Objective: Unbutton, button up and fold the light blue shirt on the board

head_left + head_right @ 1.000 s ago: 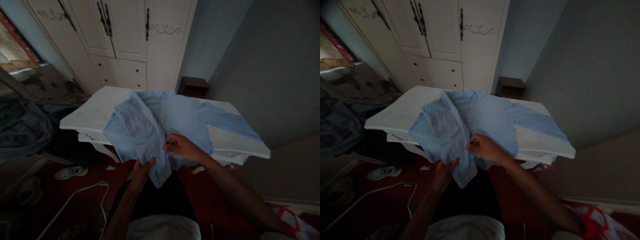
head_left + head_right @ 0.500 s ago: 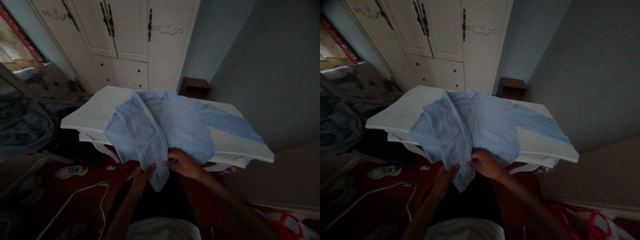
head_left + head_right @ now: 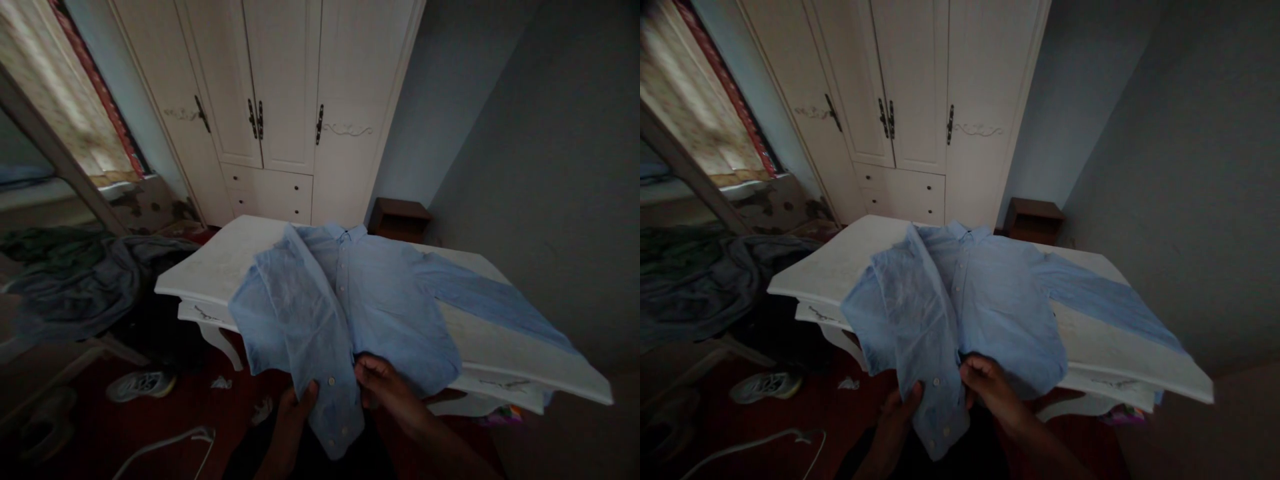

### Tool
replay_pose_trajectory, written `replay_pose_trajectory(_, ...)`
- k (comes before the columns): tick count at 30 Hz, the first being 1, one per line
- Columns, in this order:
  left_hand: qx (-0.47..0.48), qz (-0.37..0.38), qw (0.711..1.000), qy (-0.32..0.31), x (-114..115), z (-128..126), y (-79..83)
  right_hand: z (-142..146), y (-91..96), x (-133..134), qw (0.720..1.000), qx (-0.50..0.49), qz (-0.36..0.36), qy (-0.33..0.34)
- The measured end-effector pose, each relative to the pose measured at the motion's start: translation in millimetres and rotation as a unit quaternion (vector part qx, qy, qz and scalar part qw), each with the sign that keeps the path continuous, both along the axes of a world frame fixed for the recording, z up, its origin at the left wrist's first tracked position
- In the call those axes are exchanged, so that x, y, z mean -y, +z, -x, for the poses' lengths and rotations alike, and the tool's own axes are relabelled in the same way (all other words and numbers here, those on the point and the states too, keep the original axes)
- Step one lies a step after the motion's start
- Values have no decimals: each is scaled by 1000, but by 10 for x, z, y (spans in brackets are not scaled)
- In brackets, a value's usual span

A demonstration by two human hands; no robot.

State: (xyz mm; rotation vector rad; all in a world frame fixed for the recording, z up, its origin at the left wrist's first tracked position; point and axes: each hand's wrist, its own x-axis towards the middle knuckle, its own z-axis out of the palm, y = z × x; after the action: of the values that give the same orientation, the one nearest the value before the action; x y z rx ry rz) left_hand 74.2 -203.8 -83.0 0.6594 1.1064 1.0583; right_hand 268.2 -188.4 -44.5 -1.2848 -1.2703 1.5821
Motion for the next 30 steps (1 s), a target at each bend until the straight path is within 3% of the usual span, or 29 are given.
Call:
replay_pose_trajectory(6,18,2,999,-31,44,53,-70,29,-10,12,996,76,-47,-28)
replay_pose_trajectory(13,-94,-87,989,-73,77,75,-133,-186,110,154,971,226,-54,-55)
replay_pose_trajectory(19,-158,-125,973,-109,-19,137,72,-293,162,36,949,306,-64,37)
replay_pose_trajectory(22,-231,-155,958,-78,-148,387,241,-334,440,-81,943,316,-60,83)
replay_pose_trajectory(26,-329,-188,924,48,-492,843,577,-295,1006,-440,947,294,-100,84)
replay_pose_trajectory(28,-385,-222,887,130,-756,1026,763,-190,1232,-773,956,259,-120,72)
replay_pose_trajectory(30,-453,-255,837,170,-1070,1146,921,-26,1364,-1199,964,210,-146,67)
